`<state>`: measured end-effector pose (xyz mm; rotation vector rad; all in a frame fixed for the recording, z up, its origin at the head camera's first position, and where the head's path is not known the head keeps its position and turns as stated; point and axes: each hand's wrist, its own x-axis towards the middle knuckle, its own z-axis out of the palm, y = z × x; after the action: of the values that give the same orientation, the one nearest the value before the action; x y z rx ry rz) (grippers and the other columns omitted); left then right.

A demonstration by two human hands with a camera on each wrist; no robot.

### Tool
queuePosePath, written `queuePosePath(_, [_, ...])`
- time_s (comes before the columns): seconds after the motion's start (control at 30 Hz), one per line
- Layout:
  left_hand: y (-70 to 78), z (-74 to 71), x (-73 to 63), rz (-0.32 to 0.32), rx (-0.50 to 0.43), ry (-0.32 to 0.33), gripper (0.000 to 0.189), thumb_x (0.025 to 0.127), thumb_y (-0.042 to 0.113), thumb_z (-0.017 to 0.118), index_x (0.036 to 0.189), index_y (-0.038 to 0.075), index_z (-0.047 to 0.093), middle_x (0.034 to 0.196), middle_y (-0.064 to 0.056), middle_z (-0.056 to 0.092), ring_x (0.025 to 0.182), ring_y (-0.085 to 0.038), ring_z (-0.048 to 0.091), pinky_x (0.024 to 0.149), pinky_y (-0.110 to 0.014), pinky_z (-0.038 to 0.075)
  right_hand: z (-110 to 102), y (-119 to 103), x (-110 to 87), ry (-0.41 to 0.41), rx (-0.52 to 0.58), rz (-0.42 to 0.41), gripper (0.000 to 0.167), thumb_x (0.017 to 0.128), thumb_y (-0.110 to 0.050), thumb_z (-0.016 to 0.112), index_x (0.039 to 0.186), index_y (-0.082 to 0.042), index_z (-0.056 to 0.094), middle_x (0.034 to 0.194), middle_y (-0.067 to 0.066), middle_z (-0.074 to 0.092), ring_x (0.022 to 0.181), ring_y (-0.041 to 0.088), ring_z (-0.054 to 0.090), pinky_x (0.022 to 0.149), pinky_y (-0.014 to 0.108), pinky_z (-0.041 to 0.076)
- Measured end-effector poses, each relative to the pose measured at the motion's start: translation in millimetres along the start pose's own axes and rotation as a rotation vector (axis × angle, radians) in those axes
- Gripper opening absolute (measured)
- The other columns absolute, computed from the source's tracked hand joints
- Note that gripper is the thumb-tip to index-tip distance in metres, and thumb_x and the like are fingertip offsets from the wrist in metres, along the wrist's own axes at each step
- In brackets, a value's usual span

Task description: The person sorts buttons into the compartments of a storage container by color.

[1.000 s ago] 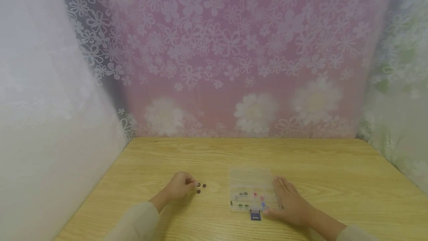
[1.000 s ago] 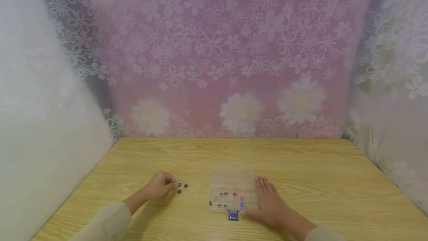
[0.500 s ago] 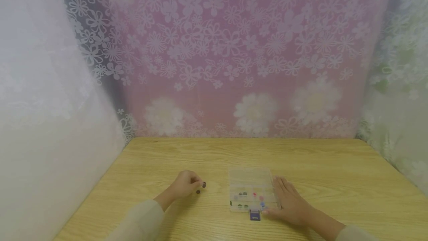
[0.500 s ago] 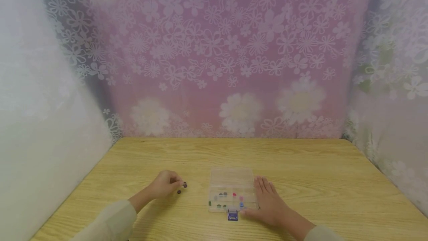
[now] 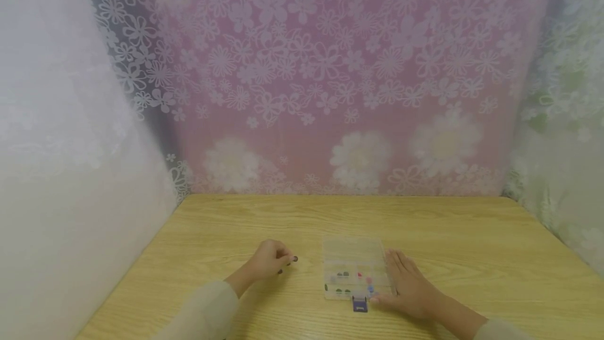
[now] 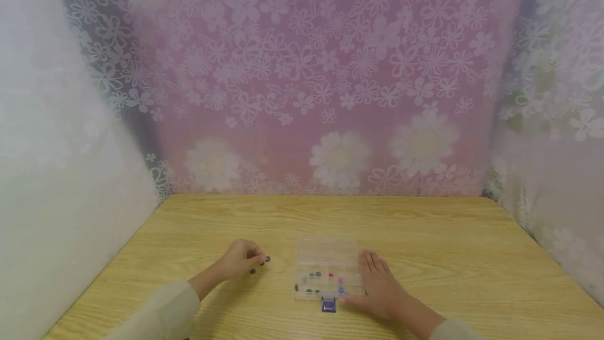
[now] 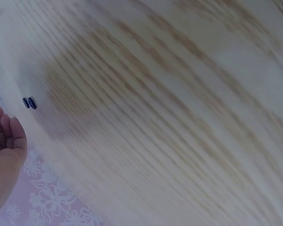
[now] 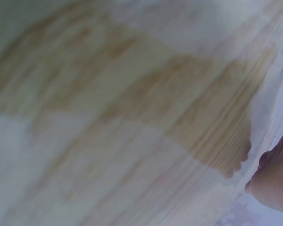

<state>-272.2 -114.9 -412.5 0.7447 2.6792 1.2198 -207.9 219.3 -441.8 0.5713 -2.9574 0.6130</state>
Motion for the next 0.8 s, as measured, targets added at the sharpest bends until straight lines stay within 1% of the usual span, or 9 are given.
queuePosePath(0.17, [4.4, 3.0, 0.7, 0.004, 0.017, 0.006, 0.017, 0.089, 0.009, 0.060, 0.082, -0.004, 0.067, 0.084, -0.010, 0.065, 0.066, -0.011, 0.053, 0.062, -0.024, 0.048, 0, 1, 0.4, -0.004, 0.007, 0.003, 0.107, 0.077, -0.064, 0.059, 0.140, 0.014, 0.020, 0.146, 0.035, 0.018, 0.135, 0.052, 0.015, 0.106, 0.065, 0.016])
queuePosePath(0.27, [6.2, 4.8, 2.3, 0.018, 0.034, 0.014, 0.017, 0.089, 0.010, 0.060, 0.081, -0.003, 0.068, 0.085, -0.010, 0.066, 0.071, -0.011, 0.053, 0.063, -0.026, 0.049, 1, 1, 0.5, -0.002, 0.004, 0.002, 0.108, 0.077, -0.065, 0.059, 0.140, 0.014, 0.020, 0.146, 0.035, 0.019, 0.135, 0.051, 0.015, 0.106, 0.065, 0.016])
queuePosePath(0.37, [8.2, 7.3, 4.7, 0.040, 0.045, 0.015, 0.017, 0.089, 0.010, 0.059, 0.080, -0.002, 0.068, 0.085, -0.010, 0.067, 0.076, -0.011, 0.055, 0.066, -0.024, 0.048, 1, 1, 0.3, 0.008, 0.000, -0.001, 0.107, 0.077, -0.064, 0.059, 0.140, 0.013, 0.021, 0.146, 0.034, 0.020, 0.135, 0.051, 0.016, 0.106, 0.064, 0.017])
queuePosePath(0.47, [10.7, 10.1, 6.9, 0.056, 0.026, 0.002, 0.017, 0.089, 0.008, 0.059, 0.080, -0.003, 0.067, 0.085, -0.011, 0.067, 0.077, -0.013, 0.056, 0.066, -0.024, 0.049, 1, 0, 0.1, 0.017, -0.004, -0.003, 0.107, 0.076, -0.064, 0.059, 0.140, 0.013, 0.022, 0.146, 0.034, 0.021, 0.135, 0.050, 0.018, 0.106, 0.063, 0.018])
queuePosePath(0.6, [14.3, 14.1, 9.2, 0.062, 0.009, -0.005, 0.016, 0.089, 0.008, 0.059, 0.080, -0.004, 0.067, 0.087, -0.012, 0.067, 0.079, -0.014, 0.059, 0.070, -0.028, 0.052, 0, 0, 0.2, 0.009, 0.004, -0.002, 0.107, 0.077, -0.064, 0.059, 0.140, 0.013, 0.021, 0.146, 0.034, 0.020, 0.135, 0.050, 0.017, 0.106, 0.064, 0.017])
queuePosePath(0.8, [19.1, 19.1, 12.9, 0.076, 0.021, -0.011, 0.017, 0.089, 0.009, 0.059, 0.080, -0.003, 0.067, 0.085, -0.011, 0.067, 0.075, -0.011, 0.055, 0.065, -0.020, 0.047, 0, 0, -0.1, 0.006, -0.001, -0.004, 0.107, 0.077, -0.065, 0.058, 0.140, 0.013, 0.021, 0.146, 0.035, 0.020, 0.135, 0.051, 0.017, 0.106, 0.064, 0.017])
